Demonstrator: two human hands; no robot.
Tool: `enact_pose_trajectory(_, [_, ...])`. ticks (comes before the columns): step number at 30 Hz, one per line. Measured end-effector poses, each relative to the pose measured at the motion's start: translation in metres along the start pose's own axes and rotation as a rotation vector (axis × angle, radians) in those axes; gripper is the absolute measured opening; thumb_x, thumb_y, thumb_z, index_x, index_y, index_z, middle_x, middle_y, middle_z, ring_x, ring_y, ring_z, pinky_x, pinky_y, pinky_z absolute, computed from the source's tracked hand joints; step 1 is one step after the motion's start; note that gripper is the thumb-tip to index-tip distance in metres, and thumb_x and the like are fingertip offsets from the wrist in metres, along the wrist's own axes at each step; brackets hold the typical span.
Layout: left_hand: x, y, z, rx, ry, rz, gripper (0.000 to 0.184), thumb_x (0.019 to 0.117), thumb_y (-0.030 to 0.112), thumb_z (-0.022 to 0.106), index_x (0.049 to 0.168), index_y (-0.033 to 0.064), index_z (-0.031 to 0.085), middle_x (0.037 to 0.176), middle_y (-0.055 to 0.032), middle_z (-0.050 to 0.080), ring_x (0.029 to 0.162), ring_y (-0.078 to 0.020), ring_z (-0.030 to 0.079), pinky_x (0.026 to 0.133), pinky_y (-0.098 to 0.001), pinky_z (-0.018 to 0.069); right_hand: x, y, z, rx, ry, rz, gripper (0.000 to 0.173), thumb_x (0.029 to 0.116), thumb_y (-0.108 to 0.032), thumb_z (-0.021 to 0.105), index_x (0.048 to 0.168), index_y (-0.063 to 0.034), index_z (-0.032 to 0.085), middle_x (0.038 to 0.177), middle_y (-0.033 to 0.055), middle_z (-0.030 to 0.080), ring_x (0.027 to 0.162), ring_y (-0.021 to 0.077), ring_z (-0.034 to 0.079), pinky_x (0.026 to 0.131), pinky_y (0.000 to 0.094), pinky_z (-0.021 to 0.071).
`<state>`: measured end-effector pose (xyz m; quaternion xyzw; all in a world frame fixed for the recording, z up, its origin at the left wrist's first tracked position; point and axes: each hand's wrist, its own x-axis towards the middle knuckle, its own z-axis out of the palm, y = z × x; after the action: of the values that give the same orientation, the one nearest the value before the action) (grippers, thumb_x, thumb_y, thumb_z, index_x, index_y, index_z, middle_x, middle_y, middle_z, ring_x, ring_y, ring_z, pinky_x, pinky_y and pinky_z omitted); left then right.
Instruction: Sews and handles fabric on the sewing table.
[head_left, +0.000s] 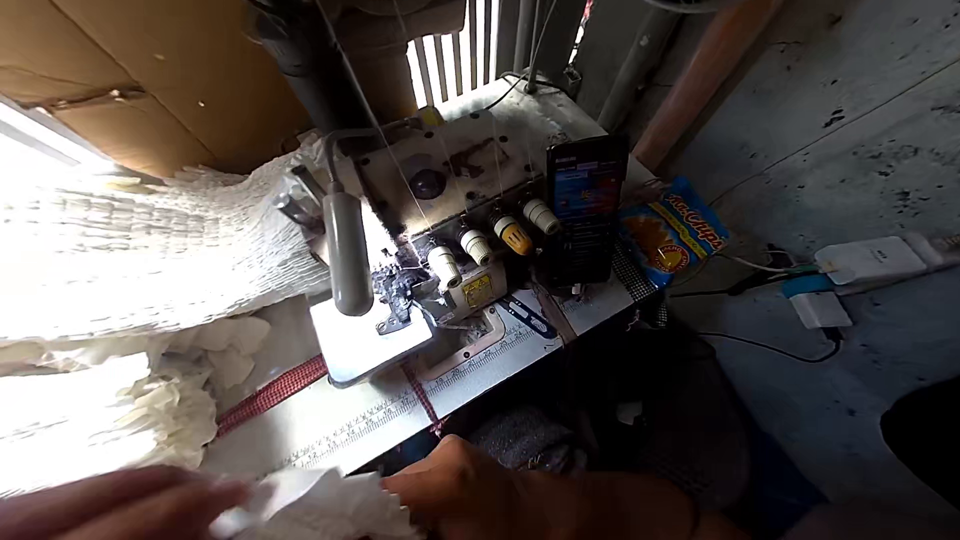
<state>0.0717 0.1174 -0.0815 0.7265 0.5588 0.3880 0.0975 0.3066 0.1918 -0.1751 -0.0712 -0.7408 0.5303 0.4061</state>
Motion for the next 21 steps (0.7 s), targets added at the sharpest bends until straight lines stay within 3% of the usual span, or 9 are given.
enact_pose_trajectory(2, [0.024, -0.037, 0.011, -0.036, -0.150, 0.134, 0.013, 0.0948, 0.021, 0.074, 0.104, 0.0116, 0.075, 0.103, -0.0029, 0.072, 0.097, -0.0101, 0.067, 0.085, -0.0259, 0.0543, -0.011, 0.001, 0.008, 0.051, 0.050, 0.076, 0.019, 0.1002, -0.010, 0.061, 0.096, 0.0072, 0.068, 0.076, 0.0150, 0.069, 0.072, 0.0174, 0.071, 0.063, 0.0319, 0.0571])
enact_pose_trajectory(4, [0.050, -0.058, 0.049, -0.081, -0.231, 0.162, 0.016, 0.0959, 0.035, 0.072, 0.098, 0.0196, 0.076, 0.095, 0.0067, 0.073, 0.090, 0.0007, 0.067, 0.079, -0.0174, 0.0539, -0.030, 0.020, 0.017, 0.003, 0.098, 0.241, 0.026, 0.1011, -0.016, 0.062, 0.089, 0.0056, 0.069, 0.073, 0.0132, 0.069, 0.070, 0.0154, 0.070, 0.064, 0.0318, 0.0579])
enact_pose_trajectory(7, [0.049, -0.081, 0.097, -0.217, -0.283, 0.109, 0.020, 0.0950, 0.036, 0.073, 0.093, 0.0162, 0.076, 0.091, 0.0070, 0.073, 0.086, 0.0017, 0.067, 0.077, -0.0162, 0.0552, -0.053, 0.048, 0.021, -0.215, 0.224, 0.459, 0.026, 0.0937, -0.018, 0.070, 0.079, 0.0042, 0.069, 0.074, 0.0141, 0.069, 0.069, 0.0194, 0.069, 0.064, 0.0374, 0.0579])
enact_pose_trajectory(8, [0.045, -0.084, 0.102, -0.252, -0.265, 0.102, 0.019, 0.0950, 0.036, 0.073, 0.093, 0.0171, 0.075, 0.092, 0.0076, 0.072, 0.087, 0.0012, 0.067, 0.077, -0.0164, 0.0552, -0.055, 0.050, 0.016, -0.284, 0.315, 0.424, 0.018, 0.0908, -0.016, 0.073, 0.089, 0.0019, 0.072, 0.089, 0.0126, 0.072, 0.082, 0.0162, 0.071, 0.074, 0.0328, 0.0606])
enact_pose_trajectory(10, [0.038, -0.084, 0.101, -0.322, -0.239, 0.089, 0.016, 0.0951, 0.035, 0.074, 0.095, 0.0193, 0.074, 0.095, 0.0090, 0.072, 0.091, 0.0001, 0.067, 0.080, -0.0168, 0.0559, -0.046, 0.042, -0.002, -0.361, 0.426, 0.312, 0.038, 0.0909, -0.020, 0.077, 0.122, 0.0000, 0.070, 0.124, 0.0133, 0.069, 0.114, 0.0155, 0.067, 0.096, 0.0296, 0.0570])
enact_pose_trajectory(11, [0.035, -0.083, 0.102, -0.342, -0.230, 0.081, 0.015, 0.0950, 0.034, 0.074, 0.095, 0.0193, 0.074, 0.095, 0.0088, 0.072, 0.092, -0.0006, 0.067, 0.080, -0.0171, 0.0560, -0.039, 0.039, -0.010, -0.389, 0.460, 0.244, 0.044, 0.0921, -0.026, 0.077, 0.127, -0.0004, 0.067, 0.128, 0.0144, 0.066, 0.119, 0.0172, 0.064, 0.099, 0.0305, 0.0557])
enact_pose_trajectory(14, [0.035, -0.080, 0.105, -0.337, -0.193, 0.075, 0.015, 0.0949, 0.033, 0.074, 0.096, 0.0181, 0.075, 0.095, 0.0078, 0.072, 0.091, -0.0009, 0.067, 0.079, -0.0167, 0.0556, -0.014, 0.044, -0.020, -0.344, 0.440, 0.135, 0.047, 0.0947, -0.038, 0.073, 0.121, 0.0010, 0.069, 0.118, 0.0136, 0.069, 0.113, 0.0181, 0.065, 0.097, 0.0340, 0.0560])
enact_pose_trajectory(17, [0.032, -0.075, 0.104, -0.314, -0.164, 0.055, 0.017, 0.0991, 0.034, 0.068, 0.099, 0.0184, 0.074, 0.098, 0.0080, 0.072, 0.091, 0.0000, 0.067, 0.078, -0.0160, 0.0551, -0.002, 0.058, -0.016, -0.170, 0.382, 0.160, 0.023, 0.0936, -0.016, 0.074, 0.098, 0.0058, 0.074, 0.090, 0.0121, 0.074, 0.086, 0.0103, 0.070, 0.079, 0.0244, 0.0583])
enact_pose_trajectory(21, [0.015, -0.058, 0.107, -0.194, -0.085, -0.027, 0.020, 0.1024, 0.032, 0.063, 0.098, 0.0148, 0.073, 0.098, 0.0049, 0.072, 0.090, -0.0006, 0.067, 0.078, -0.0165, 0.0558, -0.016, 0.064, -0.027, -0.118, 0.302, 0.218, 0.015, 0.0961, -0.009, 0.069, 0.102, 0.0035, 0.075, 0.095, 0.0102, 0.076, 0.088, 0.0082, 0.072, 0.081, 0.0244, 0.0597])
